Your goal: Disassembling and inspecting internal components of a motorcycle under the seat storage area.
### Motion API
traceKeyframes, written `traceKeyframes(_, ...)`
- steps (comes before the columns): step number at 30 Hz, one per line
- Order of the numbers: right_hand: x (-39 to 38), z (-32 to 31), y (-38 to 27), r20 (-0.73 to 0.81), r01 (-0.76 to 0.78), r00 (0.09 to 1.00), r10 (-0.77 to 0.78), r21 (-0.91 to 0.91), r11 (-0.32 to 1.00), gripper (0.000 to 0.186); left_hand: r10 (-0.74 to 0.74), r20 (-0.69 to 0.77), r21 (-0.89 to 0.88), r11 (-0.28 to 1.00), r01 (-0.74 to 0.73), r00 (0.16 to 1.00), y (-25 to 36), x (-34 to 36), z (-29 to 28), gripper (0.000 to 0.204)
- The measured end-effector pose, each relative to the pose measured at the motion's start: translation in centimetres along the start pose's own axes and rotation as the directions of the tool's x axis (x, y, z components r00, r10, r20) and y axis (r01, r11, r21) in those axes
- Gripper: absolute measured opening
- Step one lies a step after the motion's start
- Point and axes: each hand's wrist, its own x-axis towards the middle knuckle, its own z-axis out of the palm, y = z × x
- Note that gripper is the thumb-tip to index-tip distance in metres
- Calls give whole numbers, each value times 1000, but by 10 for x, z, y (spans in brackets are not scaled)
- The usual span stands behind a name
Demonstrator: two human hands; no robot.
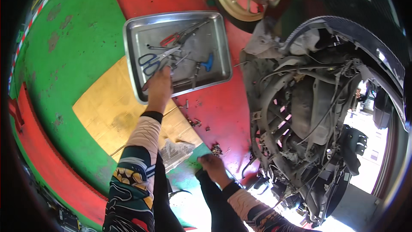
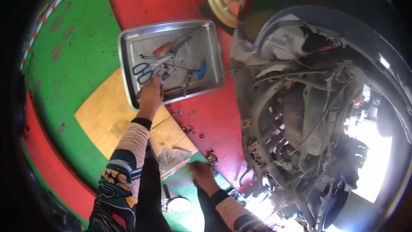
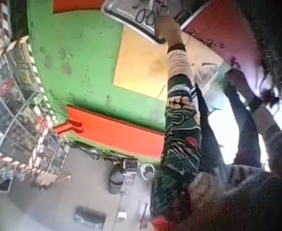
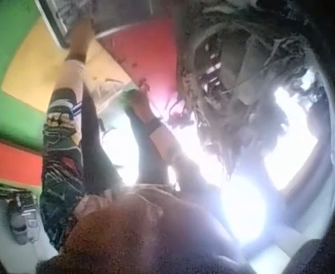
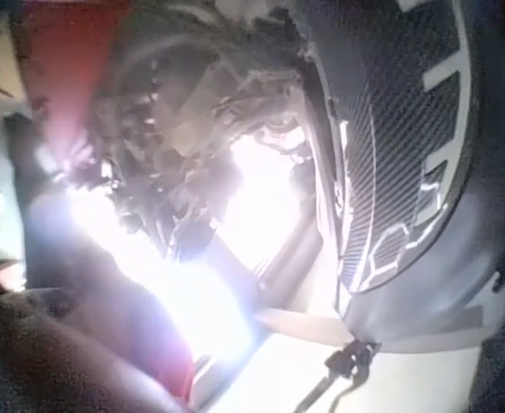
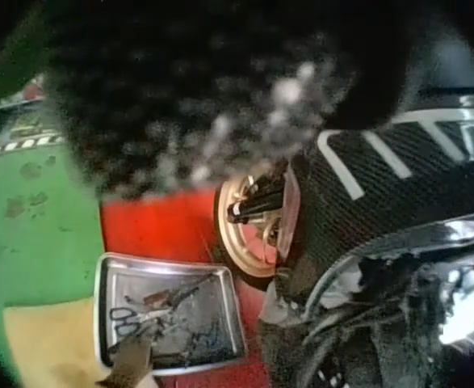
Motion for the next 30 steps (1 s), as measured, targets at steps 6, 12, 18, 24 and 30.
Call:
traceKeyframes(6,-99,-9,26,83,-103,990,117,-152,983,25,8,98,205,978,-28,995,-26,31,12,34)
traceKeyframes(12,-139,-68,20,212,-211,960,184,114,971,24,-127,23,9,992,127,992,-7,-20,-35,33)
traceKeyframes(18,-108,-115,5,165,-15,986,9,34,999,30,-426,59,-322,848,422,903,9,-165,-102,42)
traceKeyframes(24,-109,-128,-71,256,270,950,-176,-401,875,26,-663,-126,-646,620,446,738,-50,-332,-148,33)
traceKeyframes(30,-120,-179,-79,227,397,915,-335,-343,851,26,-698,-391,-545,701,461,599,-97,-431,-170,34)
